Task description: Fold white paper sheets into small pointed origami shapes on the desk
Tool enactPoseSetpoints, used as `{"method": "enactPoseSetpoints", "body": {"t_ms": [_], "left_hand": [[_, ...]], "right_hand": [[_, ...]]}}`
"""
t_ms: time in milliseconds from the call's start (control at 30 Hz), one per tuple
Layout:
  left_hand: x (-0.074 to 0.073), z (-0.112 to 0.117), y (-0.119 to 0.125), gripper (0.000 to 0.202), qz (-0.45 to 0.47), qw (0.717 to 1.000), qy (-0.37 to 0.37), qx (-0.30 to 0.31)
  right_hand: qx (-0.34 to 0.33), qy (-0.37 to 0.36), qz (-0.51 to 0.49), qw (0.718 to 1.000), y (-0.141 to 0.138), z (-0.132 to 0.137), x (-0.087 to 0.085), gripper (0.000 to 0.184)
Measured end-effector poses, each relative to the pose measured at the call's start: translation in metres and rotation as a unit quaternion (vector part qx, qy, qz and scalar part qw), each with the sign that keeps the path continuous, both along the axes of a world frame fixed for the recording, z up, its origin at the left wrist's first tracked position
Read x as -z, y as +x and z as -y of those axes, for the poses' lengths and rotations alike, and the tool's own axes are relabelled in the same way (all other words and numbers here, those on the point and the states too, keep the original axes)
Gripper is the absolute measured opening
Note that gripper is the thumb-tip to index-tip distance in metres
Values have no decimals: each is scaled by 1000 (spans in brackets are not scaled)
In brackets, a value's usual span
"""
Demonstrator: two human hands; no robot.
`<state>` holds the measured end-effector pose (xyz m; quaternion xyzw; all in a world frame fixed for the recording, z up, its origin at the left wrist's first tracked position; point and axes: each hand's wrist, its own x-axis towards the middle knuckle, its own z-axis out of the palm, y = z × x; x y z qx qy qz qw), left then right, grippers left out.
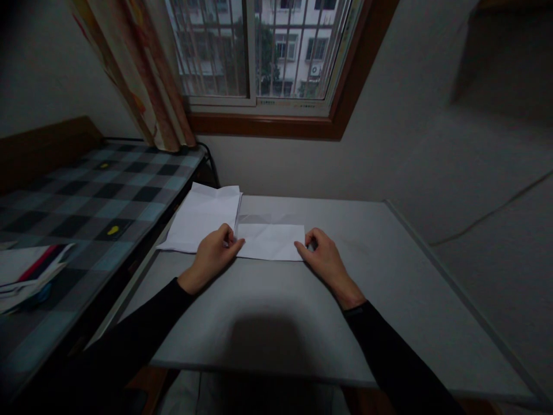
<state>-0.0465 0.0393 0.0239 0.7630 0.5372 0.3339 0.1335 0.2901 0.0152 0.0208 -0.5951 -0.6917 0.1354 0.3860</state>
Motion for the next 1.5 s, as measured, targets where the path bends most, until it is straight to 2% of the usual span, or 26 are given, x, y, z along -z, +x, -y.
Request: {"method": "enactPoseSetpoints", "body": {"t_ms": [167, 233, 333, 433, 533, 633, 800, 967, 1100, 1500], "left_hand": [[-3, 1, 0, 9, -90, 986, 96, 107], [-2, 2, 1, 18, -111, 976, 107, 152], [3, 3, 3, 36, -151, 965, 91, 192], [9, 4, 5, 48, -190, 960, 53, 199], [13, 4, 6, 51, -209, 956, 27, 205], [14, 3, 6, 52, -221, 952, 19, 211], [16, 2, 5, 53, -222, 951, 16, 216], [18, 1, 5, 54, -217, 952, 21, 216], [18, 2, 4, 53, -214, 952, 20, 218], [17, 4, 4, 52, -216, 952, 23, 216]], "right_hand": [[-40, 46, 37, 997, -3, -3, 4, 17], [-56, 55, 72, 994, -5, -2, 3, 14], [-89, 63, 129, 986, -10, 1, 1, 27], [-124, 52, 179, 975, -19, 5, -2, 47], [-153, 24, 218, 964, -31, 7, -1, 60], [-168, -9, 257, 952, -42, 8, 2, 63], [-129, -43, 311, 941, -55, 9, 7, 66], [-139, -49, 296, 944, -64, 8, 14, 68], [-152, -55, 278, 947, -62, 5, 18, 70], [-96, -78, 282, 951, -32, 9, 18, 82]]}}
